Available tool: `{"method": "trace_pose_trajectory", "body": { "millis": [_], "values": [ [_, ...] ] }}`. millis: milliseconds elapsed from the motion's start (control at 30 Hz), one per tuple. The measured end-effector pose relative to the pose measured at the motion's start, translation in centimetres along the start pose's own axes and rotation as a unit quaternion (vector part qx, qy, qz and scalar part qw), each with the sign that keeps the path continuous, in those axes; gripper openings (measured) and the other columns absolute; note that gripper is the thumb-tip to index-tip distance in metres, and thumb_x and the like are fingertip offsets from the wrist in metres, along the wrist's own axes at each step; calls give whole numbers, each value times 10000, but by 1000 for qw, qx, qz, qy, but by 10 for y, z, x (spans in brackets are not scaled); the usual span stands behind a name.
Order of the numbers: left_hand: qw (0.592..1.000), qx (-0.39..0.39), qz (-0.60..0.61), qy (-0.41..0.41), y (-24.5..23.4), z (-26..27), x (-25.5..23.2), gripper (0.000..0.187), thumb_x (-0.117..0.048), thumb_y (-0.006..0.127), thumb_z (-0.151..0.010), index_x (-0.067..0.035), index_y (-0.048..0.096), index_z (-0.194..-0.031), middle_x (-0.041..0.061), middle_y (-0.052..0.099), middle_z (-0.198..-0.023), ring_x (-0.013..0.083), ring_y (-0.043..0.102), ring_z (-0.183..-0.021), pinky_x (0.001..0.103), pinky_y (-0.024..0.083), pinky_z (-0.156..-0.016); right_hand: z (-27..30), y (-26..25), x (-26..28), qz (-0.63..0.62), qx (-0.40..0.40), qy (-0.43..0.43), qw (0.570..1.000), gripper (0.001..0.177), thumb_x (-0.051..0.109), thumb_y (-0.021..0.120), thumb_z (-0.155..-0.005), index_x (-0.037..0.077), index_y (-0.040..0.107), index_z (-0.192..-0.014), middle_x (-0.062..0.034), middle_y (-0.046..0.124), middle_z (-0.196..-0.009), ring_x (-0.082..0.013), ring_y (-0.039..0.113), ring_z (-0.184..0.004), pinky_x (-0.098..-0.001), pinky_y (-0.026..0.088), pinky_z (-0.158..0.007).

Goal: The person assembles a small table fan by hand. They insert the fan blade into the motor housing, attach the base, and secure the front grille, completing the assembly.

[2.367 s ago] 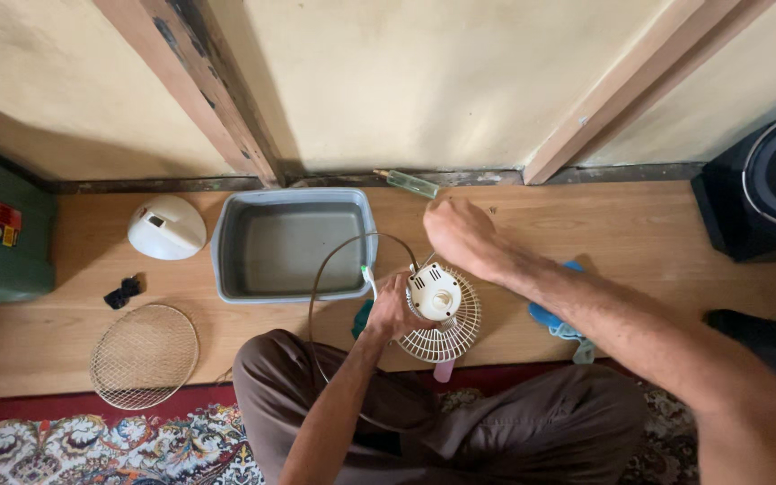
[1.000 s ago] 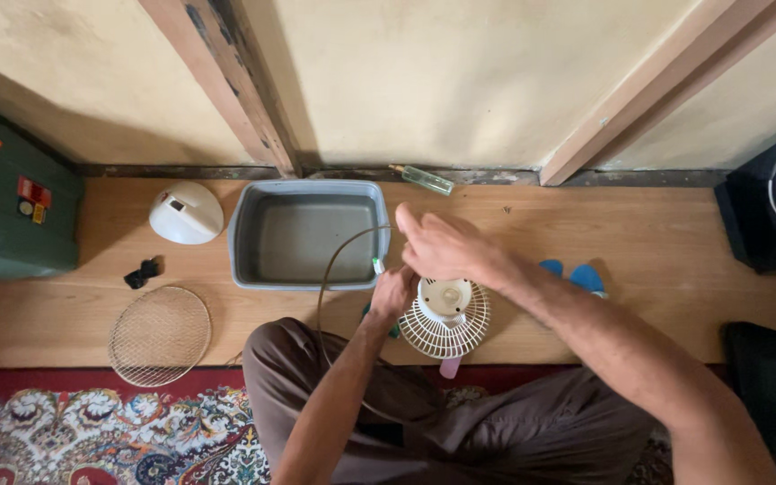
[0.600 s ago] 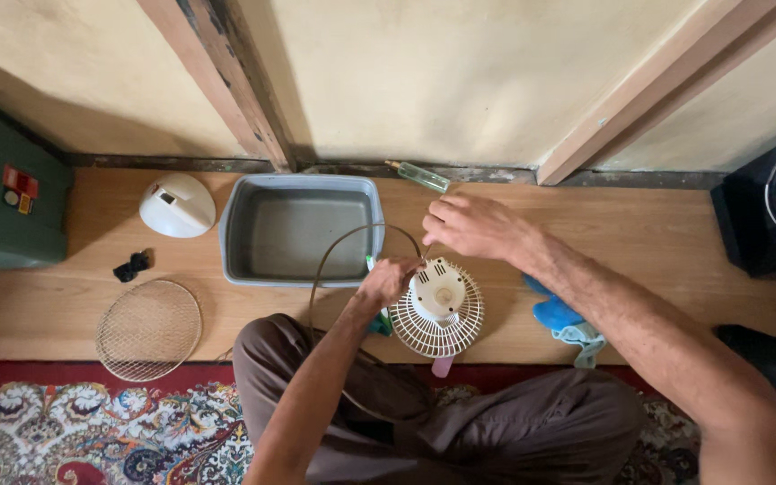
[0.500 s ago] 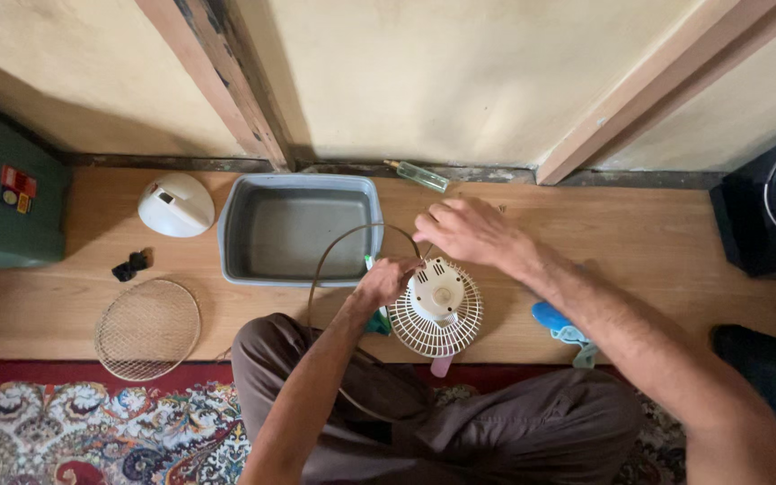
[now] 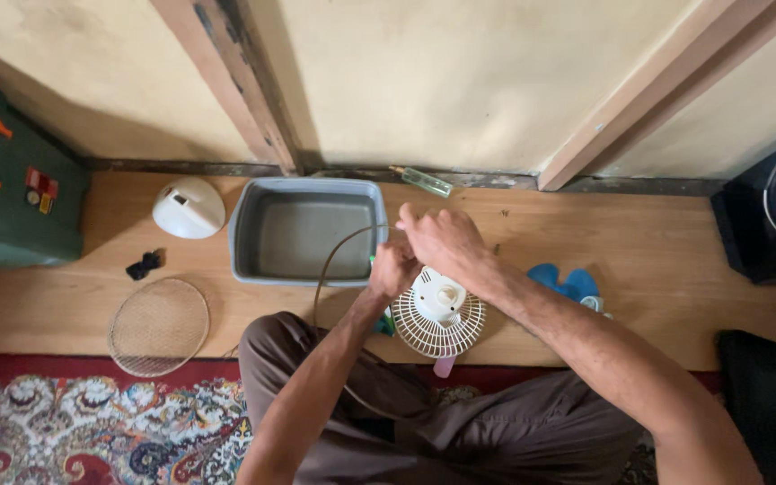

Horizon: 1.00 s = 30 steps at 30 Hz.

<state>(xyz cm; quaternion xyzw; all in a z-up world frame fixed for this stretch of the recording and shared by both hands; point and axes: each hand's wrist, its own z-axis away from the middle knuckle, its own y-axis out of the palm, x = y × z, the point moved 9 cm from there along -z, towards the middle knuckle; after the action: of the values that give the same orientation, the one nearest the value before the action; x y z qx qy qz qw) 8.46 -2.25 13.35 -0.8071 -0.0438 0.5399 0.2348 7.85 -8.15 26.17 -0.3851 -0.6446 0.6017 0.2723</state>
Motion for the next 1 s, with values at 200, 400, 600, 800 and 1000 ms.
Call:
{"method": "trace_pose_trajectory", "body": {
  "millis": [200,400,600,800,1000],
  "values": [
    [989,-141,37,32,-29,-2,-62,300,-161,852,-759,-16,686,-963,149,746,-871,281,746,-774,393,590,-708,7,-6,-21,-47,34,24,998,548,403,518,-999,-89,512,-1241,-32,560,-467,-195,589,-362,-356,473,-307],
    [986,-130,-30,102,-20,-9,-74,247,-97,776,-840,-24,674,-1052,182,698,-913,385,669,-859,464,546,-762,17,-17,-39,-138,77,111,981,391,330,412,-1089,-21,484,-1248,19,486,-451,-179,462,-326,-391,385,-296],
    [987,-42,-6,155,-21,-22,-84,202,-149,688,-986,-30,645,-1143,180,689,-974,397,671,-913,472,556,-790,30,-11,-50,-276,196,78,938,210,225,487,-1022,57,499,-1148,-70,613,-752,-229,581,-554,-394,517,-495],
    [988,32,60,139,-23,-31,-90,174,-164,633,-1040,-78,666,-1187,188,721,-1015,398,699,-922,447,571,-769,32,-45,-47,-159,2,-116,981,149,188,597,-923,42,580,-950,-114,673,-926,-325,689,-938,-438,541,-764],
    [993,98,65,7,-10,-36,-75,204,-190,649,-1023,-74,661,-1191,179,741,-986,378,738,-843,459,585,-747,26,-19,-62,-72,112,0,991,416,417,621,-990,6,623,-926,-202,686,-683,-373,711,-662,-502,563,-590]
  ]
}}
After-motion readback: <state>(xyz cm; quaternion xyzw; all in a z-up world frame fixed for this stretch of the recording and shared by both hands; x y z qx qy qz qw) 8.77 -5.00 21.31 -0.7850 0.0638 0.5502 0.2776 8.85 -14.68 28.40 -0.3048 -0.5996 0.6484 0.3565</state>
